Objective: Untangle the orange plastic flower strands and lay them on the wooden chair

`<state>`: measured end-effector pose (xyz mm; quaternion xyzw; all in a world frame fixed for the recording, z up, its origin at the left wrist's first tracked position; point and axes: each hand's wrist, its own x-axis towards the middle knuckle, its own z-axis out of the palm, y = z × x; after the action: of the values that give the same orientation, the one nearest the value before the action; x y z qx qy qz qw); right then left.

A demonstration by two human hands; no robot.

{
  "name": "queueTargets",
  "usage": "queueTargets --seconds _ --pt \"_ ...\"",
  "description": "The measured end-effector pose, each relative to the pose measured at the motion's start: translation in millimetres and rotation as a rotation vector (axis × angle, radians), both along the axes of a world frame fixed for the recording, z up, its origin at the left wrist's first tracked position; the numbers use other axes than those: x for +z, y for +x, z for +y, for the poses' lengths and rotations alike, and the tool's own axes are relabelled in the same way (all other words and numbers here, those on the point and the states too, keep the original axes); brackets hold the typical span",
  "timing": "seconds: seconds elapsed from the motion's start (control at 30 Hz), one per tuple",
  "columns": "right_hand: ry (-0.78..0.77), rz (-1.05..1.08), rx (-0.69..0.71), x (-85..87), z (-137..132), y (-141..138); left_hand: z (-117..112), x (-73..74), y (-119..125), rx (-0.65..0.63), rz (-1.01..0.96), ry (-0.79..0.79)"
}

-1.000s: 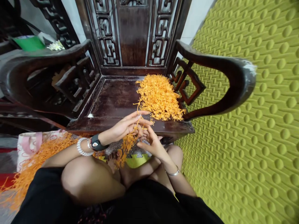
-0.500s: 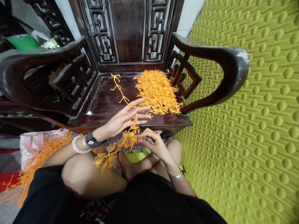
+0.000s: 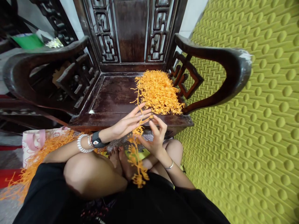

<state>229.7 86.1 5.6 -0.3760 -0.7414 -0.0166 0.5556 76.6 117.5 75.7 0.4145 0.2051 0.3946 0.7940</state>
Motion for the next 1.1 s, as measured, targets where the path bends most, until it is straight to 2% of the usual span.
queueTargets --seconds 0.1,0.2,0.37,0.47,0.67,0.83,0.9,1.03,1.1 --pt "0.017 -0.11 0.042 4.3 1.0 5.2 0.5 -3.5 1.9 0.001 0.044 -0.083" --pt "-0.094 0.097 0.02 10.2 -1.6 13.8 0.5 -7.1 2.0 -0.057 0.151 -0.104" --pt "-0.473 0.538 0.057 30.7 -10.6 25.2 -2.8 -13.9 3.4 -0.47 0.398 0.024" --pt "-0.615 0.661 0.11 41.0 -13.4 27.1 -4.8 -16.0 7.9 -0.576 0.406 0.13" --pt "-0.66 1.086 0.203 49.9 -9.3 34.3 1.6 -11.2 9.3 -0.534 0.389 0.143" --pt "-0.687 1.08 0.288 57.5 -4.5 42.9 3.8 -11.1 8.2 -0.47 0.328 0.191" --pt "-0.695 1.163 0.363 60.0 -2.5 44.2 3.0 -12.3 9.4 -0.441 0.333 0.185" --pt "-0.713 1.345 0.591 65.5 2.9 50.6 7.2 -12.8 7.0 -0.274 0.417 0.079" --pt "-0.713 1.382 0.676 70.3 5.1 56.6 11.3 -11.6 2.2 -0.238 0.477 0.043"
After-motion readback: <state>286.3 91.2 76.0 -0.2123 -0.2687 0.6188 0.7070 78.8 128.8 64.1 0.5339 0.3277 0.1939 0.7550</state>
